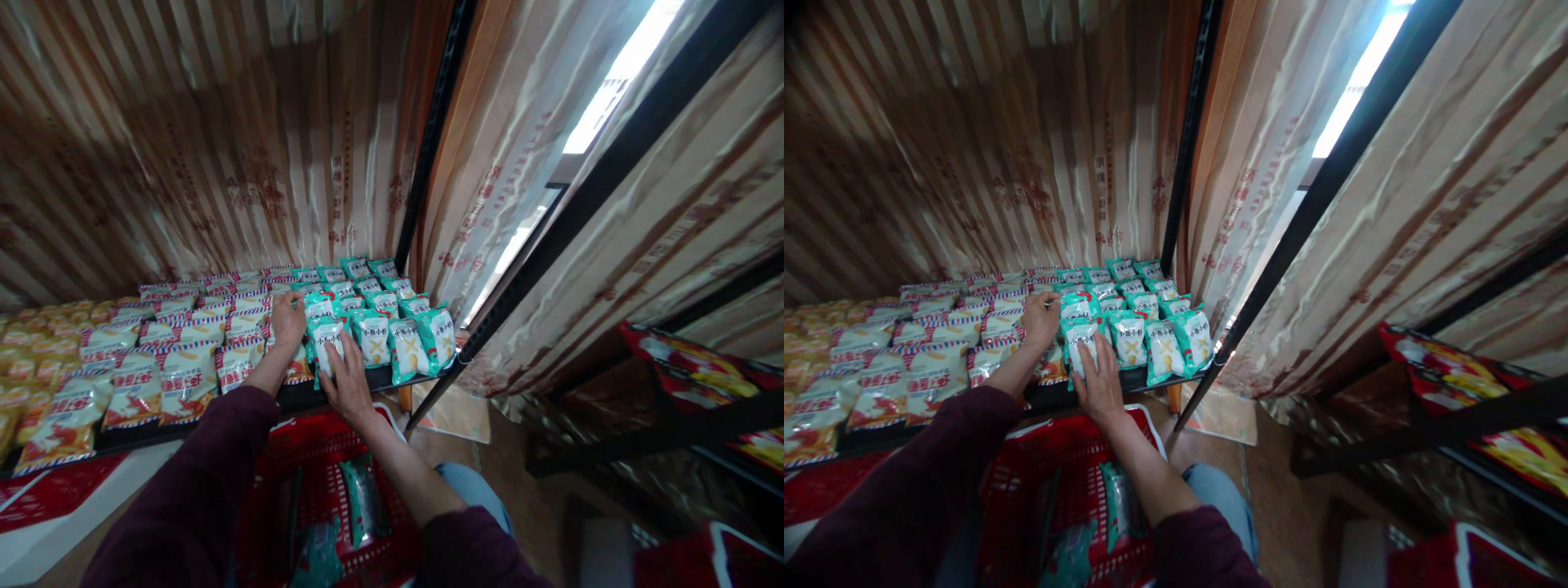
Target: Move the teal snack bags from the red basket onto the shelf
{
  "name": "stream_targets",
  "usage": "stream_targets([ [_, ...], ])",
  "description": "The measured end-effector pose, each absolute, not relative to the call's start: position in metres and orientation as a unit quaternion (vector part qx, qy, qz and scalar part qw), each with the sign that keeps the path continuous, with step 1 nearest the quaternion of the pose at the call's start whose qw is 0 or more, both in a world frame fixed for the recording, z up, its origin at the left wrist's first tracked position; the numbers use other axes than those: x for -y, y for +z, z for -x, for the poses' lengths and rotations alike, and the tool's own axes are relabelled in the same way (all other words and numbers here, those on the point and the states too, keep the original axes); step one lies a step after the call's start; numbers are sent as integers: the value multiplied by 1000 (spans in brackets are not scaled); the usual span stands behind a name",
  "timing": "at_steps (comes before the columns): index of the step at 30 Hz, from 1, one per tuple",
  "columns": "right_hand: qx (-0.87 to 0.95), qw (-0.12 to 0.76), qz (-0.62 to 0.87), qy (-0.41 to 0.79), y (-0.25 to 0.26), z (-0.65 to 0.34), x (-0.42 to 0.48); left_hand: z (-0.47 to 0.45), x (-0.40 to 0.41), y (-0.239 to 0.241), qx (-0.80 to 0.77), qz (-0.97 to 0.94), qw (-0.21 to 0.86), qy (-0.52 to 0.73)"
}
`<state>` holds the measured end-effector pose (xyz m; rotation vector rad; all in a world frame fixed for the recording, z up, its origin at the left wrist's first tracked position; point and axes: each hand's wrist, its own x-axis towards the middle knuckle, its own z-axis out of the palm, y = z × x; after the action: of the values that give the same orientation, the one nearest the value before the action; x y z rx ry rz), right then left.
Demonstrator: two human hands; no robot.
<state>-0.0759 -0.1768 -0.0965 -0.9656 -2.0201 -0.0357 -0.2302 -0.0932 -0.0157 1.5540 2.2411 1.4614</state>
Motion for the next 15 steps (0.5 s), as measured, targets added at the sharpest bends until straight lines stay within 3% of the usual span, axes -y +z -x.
stream_targets([
  [15,801,437,410,-13,-107,68,182,217,118,-34,-657,-551,66,511],
])
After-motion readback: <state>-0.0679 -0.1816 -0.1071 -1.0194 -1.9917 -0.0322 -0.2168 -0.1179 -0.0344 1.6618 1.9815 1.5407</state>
